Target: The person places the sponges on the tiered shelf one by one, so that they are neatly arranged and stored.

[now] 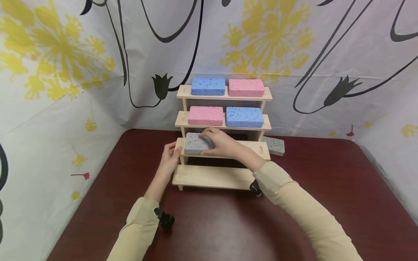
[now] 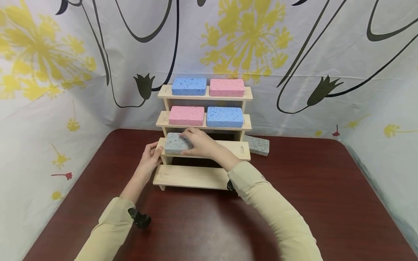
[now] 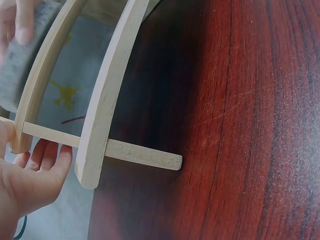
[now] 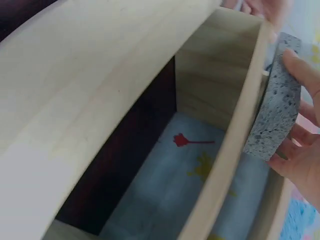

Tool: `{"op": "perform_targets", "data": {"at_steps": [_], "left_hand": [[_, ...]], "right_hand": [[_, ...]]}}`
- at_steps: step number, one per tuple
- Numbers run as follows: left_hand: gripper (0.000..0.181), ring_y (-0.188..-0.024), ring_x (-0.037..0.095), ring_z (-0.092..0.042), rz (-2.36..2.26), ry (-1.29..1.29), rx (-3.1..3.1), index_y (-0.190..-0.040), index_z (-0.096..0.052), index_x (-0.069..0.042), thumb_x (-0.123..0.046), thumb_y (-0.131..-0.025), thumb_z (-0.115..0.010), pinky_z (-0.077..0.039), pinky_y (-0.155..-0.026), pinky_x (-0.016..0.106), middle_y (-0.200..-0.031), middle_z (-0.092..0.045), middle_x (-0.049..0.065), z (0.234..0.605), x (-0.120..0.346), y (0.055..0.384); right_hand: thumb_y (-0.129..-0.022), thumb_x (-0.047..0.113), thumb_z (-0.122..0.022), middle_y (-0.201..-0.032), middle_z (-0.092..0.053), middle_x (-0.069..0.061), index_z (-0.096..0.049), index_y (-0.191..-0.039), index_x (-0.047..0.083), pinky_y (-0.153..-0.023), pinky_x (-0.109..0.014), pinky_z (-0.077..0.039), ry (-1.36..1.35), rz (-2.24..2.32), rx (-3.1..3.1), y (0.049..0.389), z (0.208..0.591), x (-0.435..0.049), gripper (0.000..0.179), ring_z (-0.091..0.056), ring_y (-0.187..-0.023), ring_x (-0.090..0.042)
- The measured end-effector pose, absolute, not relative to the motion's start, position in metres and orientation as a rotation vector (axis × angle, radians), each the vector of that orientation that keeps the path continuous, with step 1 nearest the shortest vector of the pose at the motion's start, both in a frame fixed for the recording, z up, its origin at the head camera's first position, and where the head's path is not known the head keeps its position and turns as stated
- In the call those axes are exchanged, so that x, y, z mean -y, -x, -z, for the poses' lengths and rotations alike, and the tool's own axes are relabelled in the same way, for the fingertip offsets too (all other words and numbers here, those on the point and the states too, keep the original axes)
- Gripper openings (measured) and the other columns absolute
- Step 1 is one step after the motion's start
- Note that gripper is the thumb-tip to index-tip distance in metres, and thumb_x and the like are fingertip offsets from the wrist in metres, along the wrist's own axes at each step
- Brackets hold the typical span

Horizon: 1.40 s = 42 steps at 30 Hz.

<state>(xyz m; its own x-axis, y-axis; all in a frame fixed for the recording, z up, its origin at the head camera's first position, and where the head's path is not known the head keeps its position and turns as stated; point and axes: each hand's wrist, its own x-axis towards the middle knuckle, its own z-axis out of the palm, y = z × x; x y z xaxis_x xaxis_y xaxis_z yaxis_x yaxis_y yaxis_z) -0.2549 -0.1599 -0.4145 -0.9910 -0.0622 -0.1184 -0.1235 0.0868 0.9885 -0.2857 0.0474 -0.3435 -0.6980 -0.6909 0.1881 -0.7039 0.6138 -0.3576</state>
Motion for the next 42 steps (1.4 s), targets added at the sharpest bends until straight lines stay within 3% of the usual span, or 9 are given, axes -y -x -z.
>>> {"op": "perform_targets", "data": {"at_steps": [11,17,24,30,37,42], "left_hand": [[0.045,-0.119,0.031,-0.047,-2.097,0.184,-2.275,-0.138,-0.025,-0.004,-0.019,-0.098,-0.041,-0.038,-0.1,0.047,-0.134,-0.043,0.021,0.415,0.158,0.253],[0.046,-0.12,0.031,-0.046,-2.091,0.189,-2.283,-0.138,-0.024,-0.004,-0.019,-0.098,-0.04,-0.038,-0.1,0.047,-0.135,-0.042,0.022,0.415,0.158,0.254],[0.045,-0.119,0.03,-0.048,-2.087,0.205,-2.277,-0.138,-0.024,-0.005,-0.018,-0.098,-0.04,-0.039,-0.1,0.045,-0.133,-0.043,0.021,0.414,0.159,0.254],[0.046,-0.12,0.031,-0.046,-2.078,0.189,-2.279,-0.139,-0.023,-0.005,-0.019,-0.099,-0.039,-0.038,-0.1,0.046,-0.135,-0.041,0.021,0.411,0.16,0.254],[0.046,-0.121,0.031,-0.045,-2.08,0.18,-2.288,-0.139,-0.023,-0.004,-0.019,-0.099,-0.039,-0.038,-0.101,0.048,-0.136,-0.04,0.022,0.41,0.16,0.254],[0.046,-0.121,0.03,-0.046,-2.082,0.198,-2.283,-0.139,-0.024,-0.004,-0.019,-0.098,-0.039,-0.038,-0.101,0.047,-0.134,-0.042,0.021,0.412,0.16,0.255]], "right_hand": [[-0.077,0.04,-0.071,-0.131,-0.043,-0.013,-0.045,-0.131,0.012,-0.105,-0.05,-0.029,-1.171,-0.531,2.764,0.279,0.358,-0.054,0.066,-0.041,-0.121,-0.031],[-0.077,0.04,-0.071,-0.126,-0.048,-0.012,-0.048,-0.129,0.01,-0.103,-0.049,-0.03,-1.136,-0.589,2.688,0.268,0.354,-0.081,0.064,-0.041,-0.12,-0.03],[-0.081,0.02,-0.068,-0.113,-0.058,-0.009,-0.057,-0.115,0.006,-0.095,-0.044,-0.037,-1.064,-0.829,2.546,0.257,0.359,-0.133,0.038,-0.049,-0.109,-0.026],[-0.084,0.003,-0.061,-0.101,-0.061,-0.011,-0.059,-0.105,0.001,-0.086,-0.034,-0.041,-0.818,-0.965,2.405,0.257,0.372,-0.184,0.021,-0.053,-0.099,-0.018],[-0.088,0.014,-0.059,-0.084,-0.058,-0.01,-0.059,-0.104,-0.001,-0.067,-0.017,-0.036,-0.415,-0.984,2.384,0.277,0.398,-0.233,0.022,-0.044,-0.075,0.007],[-0.091,0.024,-0.055,-0.088,-0.058,-0.012,-0.057,-0.11,-0.001,-0.067,-0.024,-0.037,-0.255,-0.979,2.53,0.292,0.42,-0.249,0.032,-0.044,-0.075,-0.003]]}}
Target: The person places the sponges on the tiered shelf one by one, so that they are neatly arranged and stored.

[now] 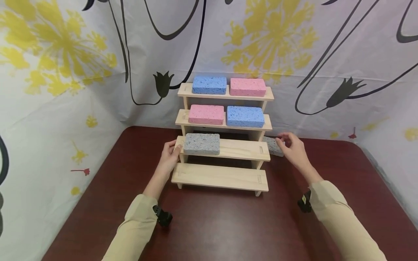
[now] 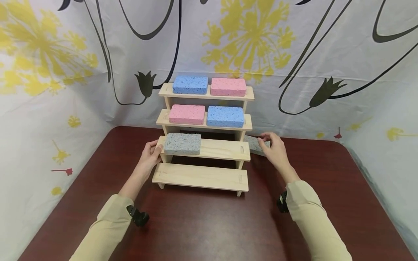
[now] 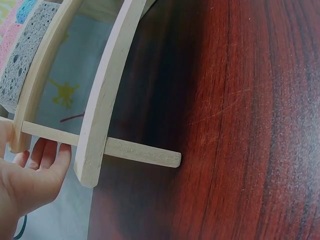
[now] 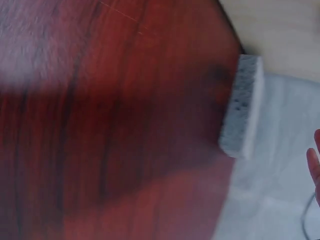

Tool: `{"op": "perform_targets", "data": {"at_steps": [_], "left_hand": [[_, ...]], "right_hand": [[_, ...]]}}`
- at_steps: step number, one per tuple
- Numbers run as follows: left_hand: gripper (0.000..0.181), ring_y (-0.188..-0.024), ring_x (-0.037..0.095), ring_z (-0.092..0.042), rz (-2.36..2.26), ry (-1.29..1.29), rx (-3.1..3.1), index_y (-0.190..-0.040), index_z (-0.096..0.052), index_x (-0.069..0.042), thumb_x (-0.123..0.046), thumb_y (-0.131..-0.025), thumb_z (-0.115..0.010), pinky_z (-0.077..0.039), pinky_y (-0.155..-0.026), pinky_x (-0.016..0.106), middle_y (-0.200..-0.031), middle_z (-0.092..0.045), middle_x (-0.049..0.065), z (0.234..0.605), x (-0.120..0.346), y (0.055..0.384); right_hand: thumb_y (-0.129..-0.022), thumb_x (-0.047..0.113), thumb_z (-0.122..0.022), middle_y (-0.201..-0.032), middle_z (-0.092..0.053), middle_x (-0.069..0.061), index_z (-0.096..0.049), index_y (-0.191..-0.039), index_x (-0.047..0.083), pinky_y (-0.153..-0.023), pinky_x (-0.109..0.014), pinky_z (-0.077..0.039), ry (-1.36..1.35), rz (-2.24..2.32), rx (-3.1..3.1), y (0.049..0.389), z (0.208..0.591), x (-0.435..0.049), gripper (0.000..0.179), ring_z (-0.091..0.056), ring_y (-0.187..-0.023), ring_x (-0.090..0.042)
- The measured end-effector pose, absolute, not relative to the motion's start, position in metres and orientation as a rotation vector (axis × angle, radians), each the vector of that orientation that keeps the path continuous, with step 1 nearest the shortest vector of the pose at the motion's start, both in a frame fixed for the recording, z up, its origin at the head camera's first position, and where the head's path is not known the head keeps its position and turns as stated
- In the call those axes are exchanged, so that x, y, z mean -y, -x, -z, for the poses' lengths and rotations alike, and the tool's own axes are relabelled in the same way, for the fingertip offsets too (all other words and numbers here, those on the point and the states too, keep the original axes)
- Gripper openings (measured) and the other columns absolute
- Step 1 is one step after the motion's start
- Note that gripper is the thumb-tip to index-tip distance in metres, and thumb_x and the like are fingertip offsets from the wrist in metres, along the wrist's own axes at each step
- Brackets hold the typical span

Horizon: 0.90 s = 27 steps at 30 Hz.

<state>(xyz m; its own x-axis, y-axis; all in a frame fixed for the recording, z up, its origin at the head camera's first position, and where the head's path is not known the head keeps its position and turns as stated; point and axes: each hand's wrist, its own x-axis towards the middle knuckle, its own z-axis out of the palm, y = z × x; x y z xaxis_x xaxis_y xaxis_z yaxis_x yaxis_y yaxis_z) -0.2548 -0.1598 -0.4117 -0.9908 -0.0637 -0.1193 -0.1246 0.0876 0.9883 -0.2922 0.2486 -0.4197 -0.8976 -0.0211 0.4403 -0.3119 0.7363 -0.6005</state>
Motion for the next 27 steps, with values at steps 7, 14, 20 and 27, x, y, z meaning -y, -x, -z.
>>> {"op": "perform_targets", "data": {"at_steps": [7,14,20,27], "left_hand": [[0.045,-0.121,0.031,-0.046,-2.109,0.206,-2.278,-0.137,-0.025,-0.004,-0.019,-0.098,-0.04,-0.037,-0.101,0.047,-0.134,-0.042,0.021,0.413,0.162,0.257],[0.043,-0.118,0.031,-0.048,-2.134,0.196,-2.271,-0.136,-0.026,-0.003,-0.016,-0.098,-0.041,-0.039,-0.1,0.046,-0.132,-0.044,0.023,0.415,0.157,0.254],[0.043,-0.115,0.03,-0.05,-2.144,0.206,-2.274,-0.136,-0.027,-0.002,-0.014,-0.098,-0.041,-0.041,-0.098,0.045,-0.131,-0.045,0.024,0.415,0.154,0.253],[0.044,-0.116,0.031,-0.048,-2.153,0.194,-2.277,-0.136,-0.026,-0.001,-0.015,-0.098,-0.041,-0.039,-0.1,0.047,-0.132,-0.044,0.024,0.414,0.157,0.254]], "right_hand": [[-0.089,0.024,-0.056,-0.113,-0.053,-0.029,-0.044,-0.127,-0.005,-0.085,-0.055,-0.038,-0.283,-0.899,2.766,0.319,0.44,-0.251,0.049,-0.048,-0.104,-0.042],[-0.083,0.029,-0.06,-0.144,-0.016,-0.035,-0.011,-0.144,-0.004,-0.101,-0.067,-0.019,-0.411,-0.414,3.155,0.328,0.453,-0.255,0.085,-0.015,-0.129,-0.055],[-0.089,0.03,-0.053,-0.144,-0.02,-0.031,-0.021,-0.143,0.0,-0.101,-0.065,-0.021,-0.414,-0.279,3.212,0.326,0.457,-0.257,0.07,-0.019,-0.129,-0.053],[-0.08,0.029,-0.065,-0.13,-0.03,-0.034,-0.023,-0.14,-0.004,-0.086,-0.062,-0.032,-0.223,-0.472,3.207,0.328,0.452,-0.258,0.081,-0.028,-0.113,-0.05]]}}
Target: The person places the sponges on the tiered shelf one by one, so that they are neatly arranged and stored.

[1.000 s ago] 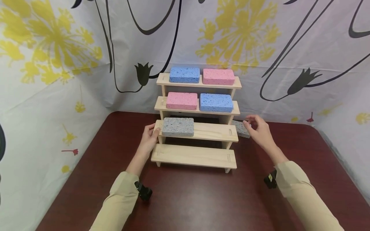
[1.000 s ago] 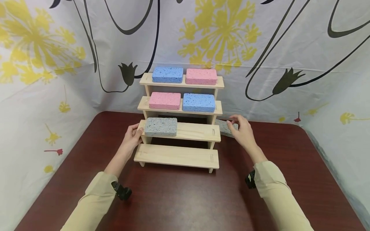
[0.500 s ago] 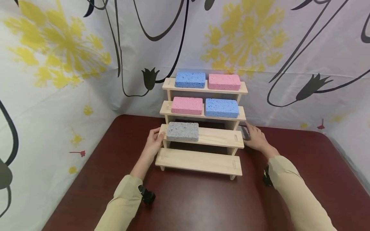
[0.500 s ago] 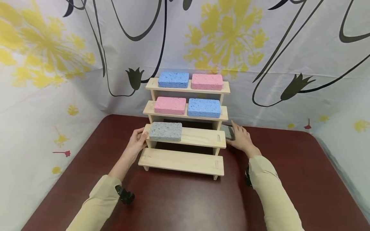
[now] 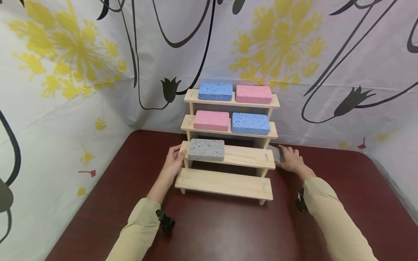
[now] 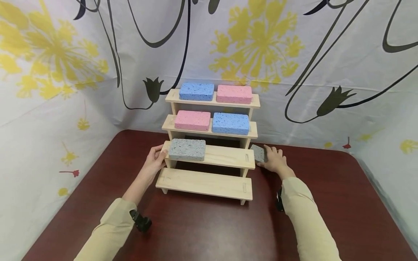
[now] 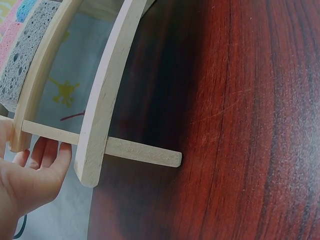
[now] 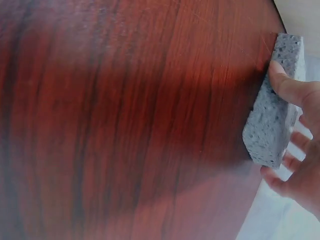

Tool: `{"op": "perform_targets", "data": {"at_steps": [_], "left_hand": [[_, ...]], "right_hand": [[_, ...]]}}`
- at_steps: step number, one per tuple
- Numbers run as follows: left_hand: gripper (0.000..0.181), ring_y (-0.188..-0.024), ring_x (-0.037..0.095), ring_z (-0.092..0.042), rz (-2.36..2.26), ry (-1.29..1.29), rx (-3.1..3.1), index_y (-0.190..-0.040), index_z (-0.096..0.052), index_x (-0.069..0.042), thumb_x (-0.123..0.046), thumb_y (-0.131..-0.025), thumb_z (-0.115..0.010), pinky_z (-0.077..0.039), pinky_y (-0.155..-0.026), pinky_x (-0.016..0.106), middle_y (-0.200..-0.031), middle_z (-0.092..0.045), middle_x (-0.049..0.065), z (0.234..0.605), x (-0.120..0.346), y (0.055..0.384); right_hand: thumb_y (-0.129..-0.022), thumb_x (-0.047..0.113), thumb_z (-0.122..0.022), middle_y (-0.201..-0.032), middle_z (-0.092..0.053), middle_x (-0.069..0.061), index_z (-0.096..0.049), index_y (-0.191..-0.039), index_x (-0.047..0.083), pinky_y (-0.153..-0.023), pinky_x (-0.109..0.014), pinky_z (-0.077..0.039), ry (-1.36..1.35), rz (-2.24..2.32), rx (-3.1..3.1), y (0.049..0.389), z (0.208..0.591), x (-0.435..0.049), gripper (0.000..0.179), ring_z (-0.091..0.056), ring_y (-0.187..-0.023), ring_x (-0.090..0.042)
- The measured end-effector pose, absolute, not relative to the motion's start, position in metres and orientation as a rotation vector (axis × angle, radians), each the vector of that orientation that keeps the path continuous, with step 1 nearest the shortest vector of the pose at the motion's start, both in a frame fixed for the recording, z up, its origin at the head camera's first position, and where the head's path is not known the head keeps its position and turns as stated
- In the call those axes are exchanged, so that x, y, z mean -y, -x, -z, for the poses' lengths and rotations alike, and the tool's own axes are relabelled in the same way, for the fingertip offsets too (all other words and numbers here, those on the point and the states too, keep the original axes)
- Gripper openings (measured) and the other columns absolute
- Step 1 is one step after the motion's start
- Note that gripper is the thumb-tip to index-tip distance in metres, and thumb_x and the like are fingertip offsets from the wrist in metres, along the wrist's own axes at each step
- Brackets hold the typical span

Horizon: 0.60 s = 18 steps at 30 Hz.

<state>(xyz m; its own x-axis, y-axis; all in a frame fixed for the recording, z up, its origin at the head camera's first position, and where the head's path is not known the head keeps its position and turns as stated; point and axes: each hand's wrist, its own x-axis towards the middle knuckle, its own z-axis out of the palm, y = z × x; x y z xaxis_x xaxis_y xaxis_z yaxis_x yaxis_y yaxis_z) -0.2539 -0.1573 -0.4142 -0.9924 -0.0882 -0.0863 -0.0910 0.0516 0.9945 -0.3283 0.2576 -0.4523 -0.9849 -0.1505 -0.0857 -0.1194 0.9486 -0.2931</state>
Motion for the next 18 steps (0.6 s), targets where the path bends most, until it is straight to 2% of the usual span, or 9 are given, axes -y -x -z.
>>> {"op": "perform_targets", "data": {"at_steps": [4,9,11,18], "left_hand": [[0.044,-0.118,0.031,-0.047,-2.156,0.2,-2.26,-0.136,-0.026,-0.002,-0.015,-0.098,-0.041,-0.038,-0.101,0.047,-0.133,-0.042,0.023,0.416,0.157,0.254],[0.044,-0.119,0.031,-0.046,-2.133,0.208,-2.255,-0.137,-0.026,-0.002,-0.016,-0.098,-0.042,-0.038,-0.1,0.047,-0.134,-0.042,0.023,0.418,0.156,0.253],[0.045,-0.119,0.031,-0.047,-2.129,0.21,-2.263,-0.137,-0.026,-0.002,-0.016,-0.098,-0.042,-0.038,-0.1,0.047,-0.133,-0.043,0.023,0.417,0.157,0.253],[0.045,-0.119,0.03,-0.047,-2.109,0.224,-2.26,-0.138,-0.025,-0.005,-0.018,-0.098,-0.042,-0.037,-0.102,0.046,-0.133,-0.043,0.021,0.412,0.159,0.253]], "right_hand": [[-0.075,0.034,-0.07,-0.123,-0.033,-0.035,-0.026,-0.137,-0.006,-0.078,-0.058,-0.031,0.102,0.494,-2.979,0.319,0.452,-0.265,0.086,-0.029,-0.106,-0.046],[-0.076,0.044,-0.068,-0.118,-0.033,-0.036,-0.027,-0.134,-0.009,-0.072,-0.054,-0.033,-0.013,0.548,-2.968,0.303,0.449,-0.281,0.089,-0.03,-0.1,-0.045],[-0.077,0.047,-0.066,-0.118,-0.032,-0.037,-0.025,-0.134,-0.011,-0.071,-0.054,-0.034,-0.045,0.584,-2.978,0.298,0.444,-0.287,0.091,-0.03,-0.1,-0.045],[-0.081,0.041,-0.065,-0.12,-0.034,-0.04,-0.028,-0.133,-0.014,-0.075,-0.054,-0.032,0.006,0.815,-3.119,0.283,0.414,-0.293,0.085,-0.031,-0.101,-0.047]]}}
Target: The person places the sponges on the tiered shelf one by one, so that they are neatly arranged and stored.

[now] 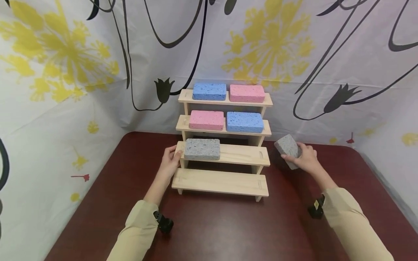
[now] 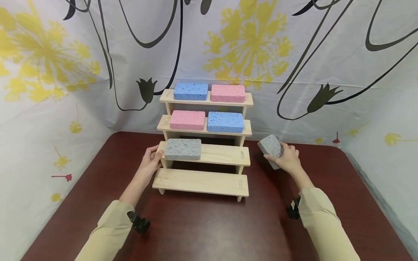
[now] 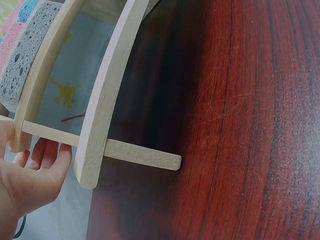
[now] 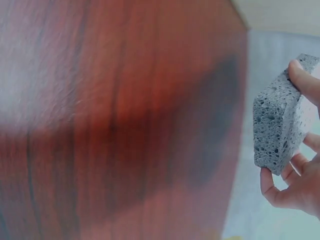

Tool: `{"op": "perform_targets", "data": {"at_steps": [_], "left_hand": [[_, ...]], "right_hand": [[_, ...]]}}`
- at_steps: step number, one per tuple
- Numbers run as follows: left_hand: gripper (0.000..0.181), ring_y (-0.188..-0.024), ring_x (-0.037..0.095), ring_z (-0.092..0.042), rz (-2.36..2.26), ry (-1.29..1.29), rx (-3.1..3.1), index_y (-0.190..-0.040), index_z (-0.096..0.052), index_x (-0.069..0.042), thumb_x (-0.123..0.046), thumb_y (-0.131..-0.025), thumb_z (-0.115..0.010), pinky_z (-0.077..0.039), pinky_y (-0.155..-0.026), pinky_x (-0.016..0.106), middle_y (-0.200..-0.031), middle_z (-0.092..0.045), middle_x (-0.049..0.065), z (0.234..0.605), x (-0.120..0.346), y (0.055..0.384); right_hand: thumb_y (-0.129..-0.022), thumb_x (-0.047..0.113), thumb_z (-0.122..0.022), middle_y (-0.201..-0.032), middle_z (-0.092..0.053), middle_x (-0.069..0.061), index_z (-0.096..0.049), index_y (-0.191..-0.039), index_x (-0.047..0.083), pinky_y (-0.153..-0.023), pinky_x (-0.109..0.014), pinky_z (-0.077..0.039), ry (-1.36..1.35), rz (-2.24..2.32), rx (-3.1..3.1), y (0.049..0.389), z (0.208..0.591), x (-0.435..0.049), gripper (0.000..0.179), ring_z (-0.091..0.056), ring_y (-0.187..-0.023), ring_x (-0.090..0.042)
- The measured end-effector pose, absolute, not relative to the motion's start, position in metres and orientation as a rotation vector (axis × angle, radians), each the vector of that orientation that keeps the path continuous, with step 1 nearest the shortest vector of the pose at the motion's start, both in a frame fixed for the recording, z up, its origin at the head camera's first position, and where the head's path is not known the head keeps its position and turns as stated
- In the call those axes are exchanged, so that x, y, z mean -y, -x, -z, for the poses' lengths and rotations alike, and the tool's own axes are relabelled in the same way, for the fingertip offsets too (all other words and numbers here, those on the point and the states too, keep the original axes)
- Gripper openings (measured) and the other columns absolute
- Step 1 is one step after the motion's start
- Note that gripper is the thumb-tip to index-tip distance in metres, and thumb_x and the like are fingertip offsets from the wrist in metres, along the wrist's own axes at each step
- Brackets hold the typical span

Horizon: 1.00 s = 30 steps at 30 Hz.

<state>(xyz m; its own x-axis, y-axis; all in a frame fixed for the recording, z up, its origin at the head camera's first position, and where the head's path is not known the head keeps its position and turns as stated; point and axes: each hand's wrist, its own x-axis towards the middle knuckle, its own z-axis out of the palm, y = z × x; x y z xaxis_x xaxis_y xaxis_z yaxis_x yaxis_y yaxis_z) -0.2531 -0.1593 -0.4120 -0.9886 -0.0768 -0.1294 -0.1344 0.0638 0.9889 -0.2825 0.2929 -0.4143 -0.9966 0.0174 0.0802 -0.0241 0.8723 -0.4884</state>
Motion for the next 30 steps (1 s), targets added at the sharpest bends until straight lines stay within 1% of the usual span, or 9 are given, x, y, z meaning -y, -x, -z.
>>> {"op": "perform_targets", "data": {"at_steps": [4,7,9,12,16,20,23,25,30], "left_hand": [[0.045,-0.121,0.031,-0.046,-2.092,0.213,-2.268,-0.138,-0.025,-0.006,-0.02,-0.098,-0.041,-0.036,-0.103,0.046,-0.134,-0.042,0.021,0.411,0.161,0.252],[0.046,-0.121,0.031,-0.046,-2.081,0.209,-2.278,-0.138,-0.024,-0.006,-0.02,-0.098,-0.041,-0.036,-0.103,0.047,-0.135,-0.042,0.02,0.41,0.162,0.252],[0.046,-0.121,0.031,-0.046,-2.076,0.209,-2.279,-0.139,-0.024,-0.006,-0.021,-0.098,-0.04,-0.036,-0.103,0.047,-0.135,-0.042,0.02,0.41,0.162,0.252],[0.046,-0.121,0.031,-0.045,-2.075,0.213,-2.274,-0.139,-0.024,-0.006,-0.021,-0.098,-0.041,-0.036,-0.102,0.048,-0.136,-0.041,0.02,0.41,0.162,0.252],[0.046,-0.122,0.031,-0.045,-2.077,0.2,-2.271,-0.139,-0.024,-0.006,-0.021,-0.098,-0.04,-0.036,-0.103,0.048,-0.136,-0.041,0.021,0.408,0.162,0.253],[0.046,-0.121,0.029,-0.045,-2.088,0.209,-2.258,-0.139,-0.023,-0.005,-0.019,-0.098,-0.039,-0.036,-0.103,0.045,-0.135,-0.041,0.021,0.405,0.162,0.254],[0.047,-0.121,0.028,-0.045,-2.088,0.227,-2.25,-0.14,-0.022,-0.005,-0.019,-0.098,-0.039,-0.037,-0.103,0.044,-0.136,-0.041,0.021,0.405,0.162,0.255],[0.047,-0.121,0.028,-0.045,-2.085,0.233,-2.251,-0.14,-0.022,-0.005,-0.02,-0.098,-0.039,-0.036,-0.103,0.044,-0.136,-0.041,0.02,0.405,0.162,0.254],[0.047,-0.122,0.027,-0.044,-2.069,0.242,-2.237,-0.14,-0.023,-0.007,-0.022,-0.098,-0.04,-0.036,-0.103,0.045,-0.136,-0.041,0.019,0.408,0.161,0.253]], "right_hand": [[-0.082,0.033,-0.064,-0.124,-0.033,-0.041,-0.027,-0.134,-0.014,-0.084,-0.058,-0.024,-0.087,-0.852,2.818,0.274,0.395,-0.288,0.079,-0.029,-0.108,-0.05],[-0.084,0.028,-0.062,-0.129,-0.027,-0.041,-0.022,-0.137,-0.013,-0.09,-0.062,-0.018,-0.14,-0.919,2.756,0.268,0.38,-0.282,0.077,-0.023,-0.115,-0.052],[-0.085,0.026,-0.061,-0.132,-0.021,-0.04,-0.018,-0.139,-0.01,-0.091,-0.065,-0.016,-0.154,-0.979,2.731,0.263,0.37,-0.276,0.079,-0.017,-0.119,-0.052],[-0.083,0.024,-0.062,-0.135,-0.018,-0.037,-0.018,-0.141,-0.008,-0.09,-0.066,-0.018,-0.174,-1.04,2.667,0.254,0.357,-0.265,0.079,-0.015,-0.121,-0.05],[-0.079,0.019,-0.065,-0.133,-0.022,-0.035,-0.022,-0.14,-0.006,-0.088,-0.061,-0.02,-0.257,-1.024,2.584,0.24,0.344,-0.243,0.078,-0.019,-0.117,-0.046],[-0.075,0.008,-0.069,-0.13,-0.029,-0.034,-0.026,-0.139,-0.005,-0.087,-0.057,-0.024,-0.45,-0.939,2.552,0.233,0.34,-0.219,0.079,-0.024,-0.114,-0.045],[-0.071,0.002,-0.072,-0.129,-0.037,-0.031,-0.03,-0.137,-0.006,-0.091,-0.055,-0.026,-0.616,-0.857,2.546,0.233,0.341,-0.205,0.078,-0.03,-0.116,-0.044],[-0.071,0.003,-0.073,-0.129,-0.041,-0.029,-0.035,-0.135,-0.004,-0.093,-0.055,-0.029,-0.683,-0.815,2.567,0.234,0.341,-0.198,0.075,-0.034,-0.117,-0.042],[-0.074,0.015,-0.076,-0.133,-0.047,-0.021,-0.046,-0.132,0.002,-0.097,-0.055,-0.034,-0.764,-0.706,2.698,0.235,0.347,-0.186,0.067,-0.04,-0.123,-0.039]]}}
